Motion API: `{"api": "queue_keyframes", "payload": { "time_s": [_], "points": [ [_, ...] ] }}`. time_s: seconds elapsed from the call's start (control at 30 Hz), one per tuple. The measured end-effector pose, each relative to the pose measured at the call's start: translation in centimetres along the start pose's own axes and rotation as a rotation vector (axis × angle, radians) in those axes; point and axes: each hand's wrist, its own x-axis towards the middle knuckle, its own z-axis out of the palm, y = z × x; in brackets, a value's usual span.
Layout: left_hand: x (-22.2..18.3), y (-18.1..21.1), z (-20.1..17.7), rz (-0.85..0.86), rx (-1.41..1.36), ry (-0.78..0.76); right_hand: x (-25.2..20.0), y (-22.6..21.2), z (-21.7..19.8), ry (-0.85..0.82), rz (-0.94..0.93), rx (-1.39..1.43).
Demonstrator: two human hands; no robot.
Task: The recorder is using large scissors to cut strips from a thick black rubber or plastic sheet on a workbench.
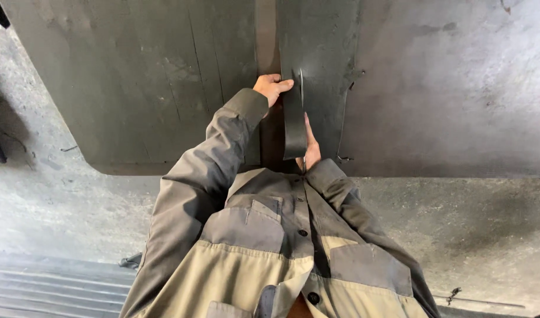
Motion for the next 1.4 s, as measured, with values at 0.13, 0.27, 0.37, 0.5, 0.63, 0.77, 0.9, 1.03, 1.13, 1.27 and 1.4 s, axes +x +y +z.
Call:
{"api": "queue_keyframes", "payload": {
  "time_s": [0.13, 0.27, 0.37, 0.5, 0.63, 0.77, 0.9, 1.03, 1.13, 1.27, 1.4],
  "points": [
    [-1.9, 0.7, 0.8, 0.090, 0.101, -0.032, 3.3, -4.6, -1.0, -0.089, -0.057, 0.376],
    [-1.8, 0.8, 1.1, 0.069, 0.091, 0.005, 4.5, -3.7, -0.8, -0.106, 0.067, 0.711],
    [1.4, -2.7, -0.3, 0.207, 0.066, -0.036, 4.6, -3.5, -0.9, -0.093, -0.003, 0.611],
    [-0.4, 0.3, 0.1, 0.068, 0.036, -0.051, 5.0, -2.7, 0.1, -0.025, 0.044, 0.635],
    [-1.7, 2.8, 0.3, 0.034, 0.112, -0.058, 5.3, -2.5, -0.1, 0.050, 0.118, 0.285],
    [-1.1, 3.4, -0.4, -0.009, 0.263, -0.075, 5.4, -2.4, 0.3, 0.094, 0.174, 0.201],
    [-4.2, 1.5, 0.8, -0.101, -0.009, -0.096, 4.2, -1.7, 0.6, 0.072, 0.087, 0.363],
    [-10.1, -0.7, 1.9, -0.055, -0.026, -0.244, 3.6, -1.7, -0.5, 0.124, 0.089, 0.140],
    [-13.7, -2.4, 2.5, -0.007, -0.199, -0.361, 3.2, -9.7, -1.2, 0.131, 0.397, -0.001],
    [-12.7, -8.8, 1.3, 0.133, -0.102, -0.348, 2.8, -8.9, -0.5, 0.172, 0.427, -0.051],
    [-10.4, -10.8, 1.3, 0.144, 0.498, -0.157, 1.0, -4.4, -1.1, 0.199, 0.175, -0.100]
  ]
}}
